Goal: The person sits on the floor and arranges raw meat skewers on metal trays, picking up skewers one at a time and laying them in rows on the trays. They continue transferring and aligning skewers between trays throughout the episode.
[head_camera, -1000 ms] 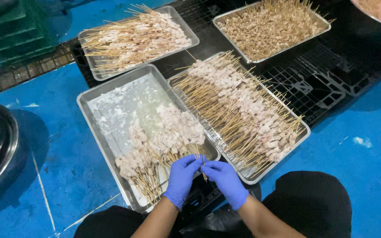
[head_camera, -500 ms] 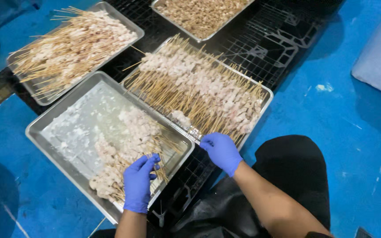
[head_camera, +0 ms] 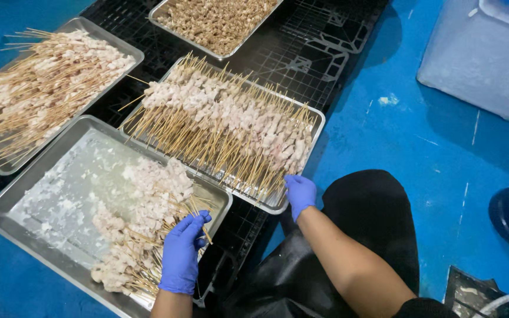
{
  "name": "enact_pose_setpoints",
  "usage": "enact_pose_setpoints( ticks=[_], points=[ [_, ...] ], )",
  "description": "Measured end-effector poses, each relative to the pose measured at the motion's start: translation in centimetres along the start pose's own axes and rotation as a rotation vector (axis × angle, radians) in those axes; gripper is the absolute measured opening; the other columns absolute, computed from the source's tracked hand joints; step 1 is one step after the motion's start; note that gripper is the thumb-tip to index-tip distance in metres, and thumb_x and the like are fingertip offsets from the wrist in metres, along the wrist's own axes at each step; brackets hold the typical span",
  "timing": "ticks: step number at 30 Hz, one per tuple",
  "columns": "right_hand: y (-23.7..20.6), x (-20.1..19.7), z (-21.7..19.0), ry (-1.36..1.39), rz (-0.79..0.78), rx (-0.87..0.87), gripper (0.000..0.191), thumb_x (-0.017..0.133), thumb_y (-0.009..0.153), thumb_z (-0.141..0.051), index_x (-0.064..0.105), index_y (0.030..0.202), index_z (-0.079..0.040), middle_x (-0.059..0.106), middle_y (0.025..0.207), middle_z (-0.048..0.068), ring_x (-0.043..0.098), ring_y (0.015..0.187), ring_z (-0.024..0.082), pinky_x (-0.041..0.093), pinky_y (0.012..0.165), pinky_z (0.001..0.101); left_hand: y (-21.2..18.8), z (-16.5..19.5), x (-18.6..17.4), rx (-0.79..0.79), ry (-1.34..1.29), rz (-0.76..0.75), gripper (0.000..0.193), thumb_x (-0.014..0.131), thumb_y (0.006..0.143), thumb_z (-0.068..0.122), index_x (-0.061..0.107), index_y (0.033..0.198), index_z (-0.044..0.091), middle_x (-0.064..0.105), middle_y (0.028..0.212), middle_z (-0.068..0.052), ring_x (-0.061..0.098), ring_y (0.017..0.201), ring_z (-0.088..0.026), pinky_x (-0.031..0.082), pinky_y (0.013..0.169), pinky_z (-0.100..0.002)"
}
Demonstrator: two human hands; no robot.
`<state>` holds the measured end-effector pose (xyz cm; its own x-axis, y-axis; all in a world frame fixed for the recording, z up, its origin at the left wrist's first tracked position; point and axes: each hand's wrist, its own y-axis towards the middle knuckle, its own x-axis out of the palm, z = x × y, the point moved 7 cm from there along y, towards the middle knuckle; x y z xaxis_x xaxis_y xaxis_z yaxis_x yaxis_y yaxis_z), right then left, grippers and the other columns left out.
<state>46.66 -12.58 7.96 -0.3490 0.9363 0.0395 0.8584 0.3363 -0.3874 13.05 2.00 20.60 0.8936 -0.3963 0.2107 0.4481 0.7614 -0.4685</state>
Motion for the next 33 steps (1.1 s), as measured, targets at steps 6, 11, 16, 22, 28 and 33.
enact_pose_setpoints(
  ticks=[6,11,16,22,28,33],
  points=[
    [-0.1,-0.5,-0.3,-0.016,0.100,0.028,0.023,0.075,0.085,-0.014,0.066,0.104,-0.006,0.066,0.077,0.007,0.057,0.057,0.016,0.045,0.051,0.0319,0.5,-0.7,0.1,-0.017,-0.011,-0.003,0.027,0.070,0.092,0.020,0.079,0.113,0.005,0.072,0.090,0.001,0.052,0.070,-0.005,0.041,0.059,-0.021],
    [-0.8,-1.1,-2.8,-0.208,0.237,-0.189,0.030,0.078,0.087,-0.021,0.065,0.106,-0.002,0.068,0.086,0.006,0.063,0.071,0.016,0.052,0.064,0.0305,0.0,-0.8,-0.5,-0.032,0.004,0.039,0.027,0.071,0.089,0.019,0.079,0.112,0.006,0.072,0.088,0.002,0.055,0.070,-0.005,0.042,0.060,-0.021],
    [-5.5,1.1,-8.4,-0.283,0.164,-0.491,0.023,0.068,0.100,-0.026,0.068,0.101,-0.002,0.070,0.085,0.006,0.062,0.076,0.015,0.051,0.070,0.0289,-0.8,0.1,1.3,0.035,-0.047,-0.022,0.028,0.073,0.089,0.018,0.081,0.111,0.003,0.069,0.084,0.001,0.053,0.068,-0.006,0.041,0.060,-0.022],
    [-18.2,10.1,-6.3,-0.193,-0.845,-0.079,0.018,0.068,0.091,-0.015,0.072,0.105,-0.004,0.073,0.087,0.001,0.061,0.069,0.007,0.049,0.058,0.0230,-1.7,0.8,3.2,0.144,-0.051,-0.108,0.029,0.072,0.088,0.013,0.079,0.113,-0.001,0.078,0.095,-0.003,0.066,0.084,-0.009,0.051,0.077,-0.023],
    [-19.3,11.6,-5.2,-0.190,-0.846,0.163,0.016,0.073,0.087,-0.009,0.070,0.102,-0.002,0.070,0.077,0.004,0.060,0.062,0.011,0.041,0.052,0.0230,-1.7,0.8,2.9,0.174,-0.039,-0.128,0.028,0.072,0.088,0.009,0.078,0.112,-0.003,0.079,0.100,-0.008,0.070,0.091,-0.013,0.055,0.085,-0.027],
    [-19.2,12.9,-5.1,-0.207,-0.918,0.188,0.015,0.073,0.086,-0.007,0.071,0.100,-0.004,0.069,0.075,0.003,0.060,0.063,0.010,0.043,0.055,0.0227,-1.6,2.0,2.1,0.241,0.044,-0.080,0.026,0.073,0.087,0.011,0.079,0.110,-0.001,0.079,0.097,-0.007,0.071,0.088,-0.012,0.056,0.082,-0.026]
  ],
)
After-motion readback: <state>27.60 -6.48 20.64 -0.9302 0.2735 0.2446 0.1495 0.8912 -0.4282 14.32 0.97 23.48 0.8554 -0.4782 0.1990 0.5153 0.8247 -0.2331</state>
